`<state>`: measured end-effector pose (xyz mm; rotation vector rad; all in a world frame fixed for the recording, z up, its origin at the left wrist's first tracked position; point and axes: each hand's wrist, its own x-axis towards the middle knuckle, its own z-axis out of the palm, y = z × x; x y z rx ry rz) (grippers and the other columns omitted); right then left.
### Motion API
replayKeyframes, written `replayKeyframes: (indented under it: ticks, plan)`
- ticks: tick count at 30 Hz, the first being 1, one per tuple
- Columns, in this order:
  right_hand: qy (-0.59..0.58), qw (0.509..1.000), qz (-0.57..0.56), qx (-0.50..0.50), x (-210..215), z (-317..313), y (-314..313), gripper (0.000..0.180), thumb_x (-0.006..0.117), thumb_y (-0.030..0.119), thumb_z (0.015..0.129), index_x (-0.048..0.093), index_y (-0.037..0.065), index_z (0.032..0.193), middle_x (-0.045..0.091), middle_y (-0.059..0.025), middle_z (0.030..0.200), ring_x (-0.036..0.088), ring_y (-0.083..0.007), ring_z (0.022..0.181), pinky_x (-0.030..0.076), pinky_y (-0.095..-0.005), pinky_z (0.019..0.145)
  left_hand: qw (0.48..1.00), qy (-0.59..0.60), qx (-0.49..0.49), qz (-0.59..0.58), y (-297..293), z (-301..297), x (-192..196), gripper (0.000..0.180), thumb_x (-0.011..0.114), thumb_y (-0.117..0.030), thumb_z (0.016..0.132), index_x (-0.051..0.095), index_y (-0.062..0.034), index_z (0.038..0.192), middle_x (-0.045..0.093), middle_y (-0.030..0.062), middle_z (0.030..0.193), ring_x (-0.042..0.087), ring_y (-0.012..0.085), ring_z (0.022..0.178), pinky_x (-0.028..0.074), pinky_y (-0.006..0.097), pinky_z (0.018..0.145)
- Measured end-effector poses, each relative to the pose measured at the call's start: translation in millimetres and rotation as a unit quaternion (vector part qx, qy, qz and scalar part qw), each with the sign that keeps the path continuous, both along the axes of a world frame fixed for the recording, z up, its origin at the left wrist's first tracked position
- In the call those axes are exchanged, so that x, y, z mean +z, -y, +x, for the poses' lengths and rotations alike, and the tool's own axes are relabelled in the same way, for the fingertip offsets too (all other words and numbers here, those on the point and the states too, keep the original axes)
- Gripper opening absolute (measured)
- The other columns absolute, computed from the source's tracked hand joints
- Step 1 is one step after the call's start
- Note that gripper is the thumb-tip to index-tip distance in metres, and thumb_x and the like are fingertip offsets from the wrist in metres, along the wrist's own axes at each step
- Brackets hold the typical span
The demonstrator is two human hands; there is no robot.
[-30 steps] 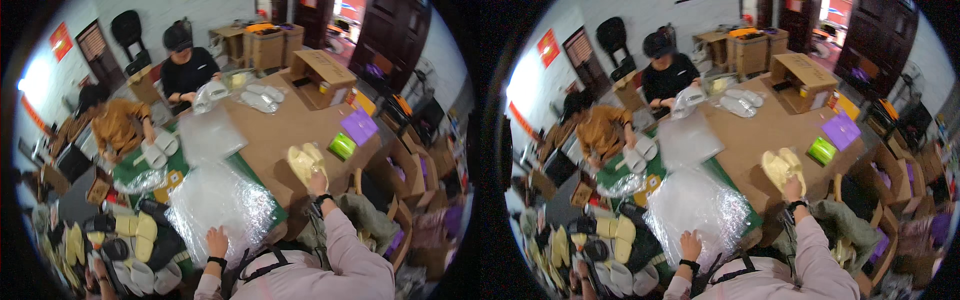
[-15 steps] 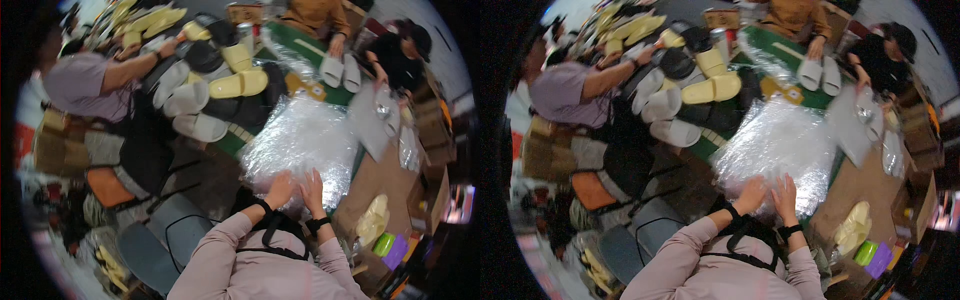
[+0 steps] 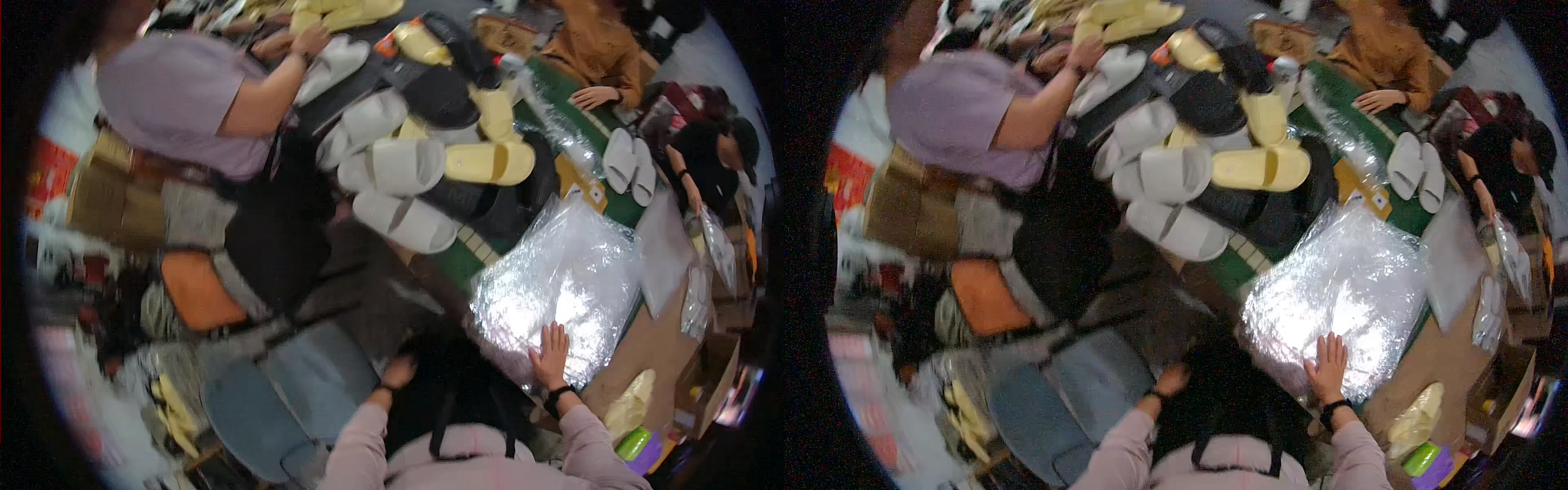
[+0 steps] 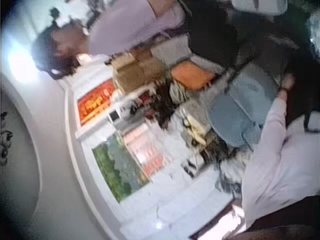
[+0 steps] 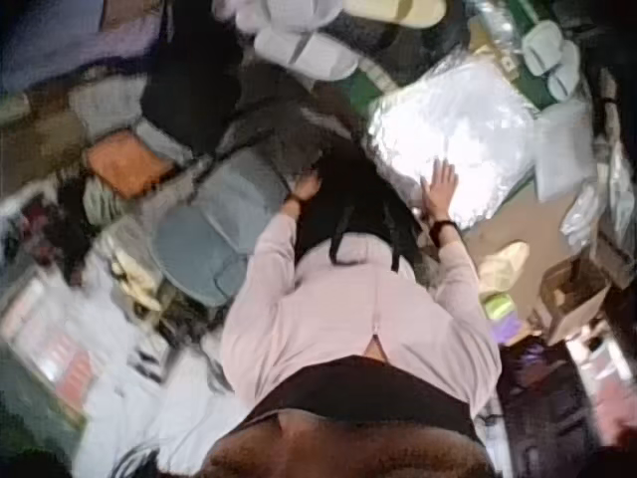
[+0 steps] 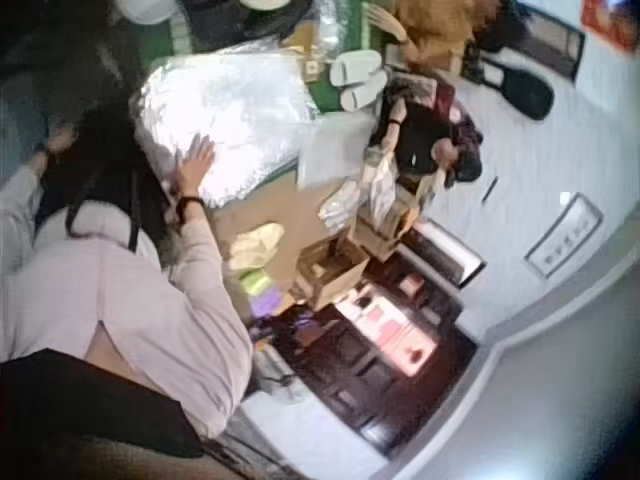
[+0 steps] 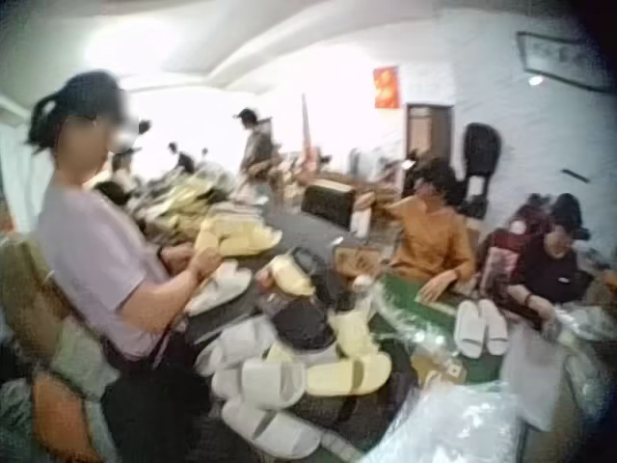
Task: The recorder is packing slippers into plastic bags at a packing station.
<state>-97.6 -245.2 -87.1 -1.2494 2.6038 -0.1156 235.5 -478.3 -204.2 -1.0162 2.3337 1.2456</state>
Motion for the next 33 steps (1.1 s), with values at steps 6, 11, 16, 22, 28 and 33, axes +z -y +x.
replayKeyframes:
  ticks: [6, 11, 16, 22, 28, 33]
  plan:
    - [-0.039, 0.998, -0.012, -0.038, -18.3, 8.1, 3.0, 0.071, 0.057, 0.044, 0.081, 0.036, 0.011, 0.14, 0.024, -0.0148, 0.15, 0.017, -0.0336, 0.14, 0.01, -0.051, 0.113, 0.905, 0.314, -0.282, -0.056, 38.6, 108.8, -92.0, 0.049, 0.035, -0.04, 0.096, 0.051, -0.0103, 0.132, 0.041, 0.0149, 0.141, 0.033, 0.0301, 0.134, 0.019, 0.046, 0.11]
    - [-0.038, 0.998, -0.017, -0.039, -21.4, 11.1, -7.6, 0.07, 0.057, 0.046, 0.081, 0.037, 0.015, 0.14, 0.027, -0.0143, 0.149, 0.02, -0.0344, 0.138, 0.012, -0.0516, 0.112, 0.9, 0.279, -0.322, -0.085, 91.9, 69.0, -107.5, 0.049, 0.036, -0.04, 0.096, 0.05, -0.0101, 0.132, 0.041, 0.0157, 0.14, 0.034, 0.0307, 0.133, 0.02, 0.046, 0.11]
    - [-0.044, 0.999, -0.008, -0.027, -24.5, 15.0, -1.5, 0.068, 0.055, 0.049, 0.083, 0.038, 0.016, 0.14, 0.028, -0.0139, 0.148, 0.023, -0.0335, 0.138, 0.015, -0.0507, 0.112, 0.905, 0.227, -0.356, -0.055, 53.4, 18.7, -132.2, 0.049, 0.037, -0.04, 0.096, 0.05, -0.0098, 0.132, 0.042, 0.0165, 0.139, 0.034, 0.0314, 0.132, 0.021, 0.047, 0.109]
    - [-0.037, 0.999, -0.017, -0.027, -16.5, 15.8, 7.9, 0.066, 0.054, 0.051, 0.084, 0.041, 0.016, 0.139, 0.029, -0.0111, 0.149, 0.024, -0.0289, 0.138, 0.015, -0.0465, 0.112, 0.902, 0.185, -0.389, -0.006, -8.0, -24.4, -150.2, 0.049, 0.038, -0.04, 0.096, 0.049, -0.0095, 0.132, 0.043, 0.0174, 0.138, 0.035, 0.0321, 0.131, 0.022, 0.047, 0.108]
    - [-0.043, 0.999, -0.02, -0.025, -17.1, 11.5, 3.6, 0.067, 0.054, 0.053, 0.085, 0.039, 0.018, 0.141, 0.029, -0.0093, 0.149, 0.024, -0.029, 0.138, 0.015, -0.0456, 0.112, 0.895, 0.162, -0.415, 0.013, -34.1, -64.5, -141.3, 0.049, 0.039, -0.04, 0.095, 0.049, -0.0092, 0.132, 0.043, 0.0183, 0.137, 0.036, 0.0329, 0.13, 0.024, 0.047, 0.108]
    - [0.008, 0.999, -0.036, -0.034, -14.0, 11.7, 1.7, 0.064, 0.05, 0.053, 0.088, 0.036, 0.021, 0.142, 0.03, -0.0085, 0.149, 0.025, -0.0286, 0.138, 0.015, -0.046, 0.112, 0.9, 0.134, -0.413, 0.037, -74.2, -96.6, -111.3, 0.049, 0.04, -0.039, 0.095, 0.048, -0.0089, 0.133, 0.044, 0.0191, 0.136, 0.037, 0.0335, 0.129, 0.025, 0.047, 0.107]
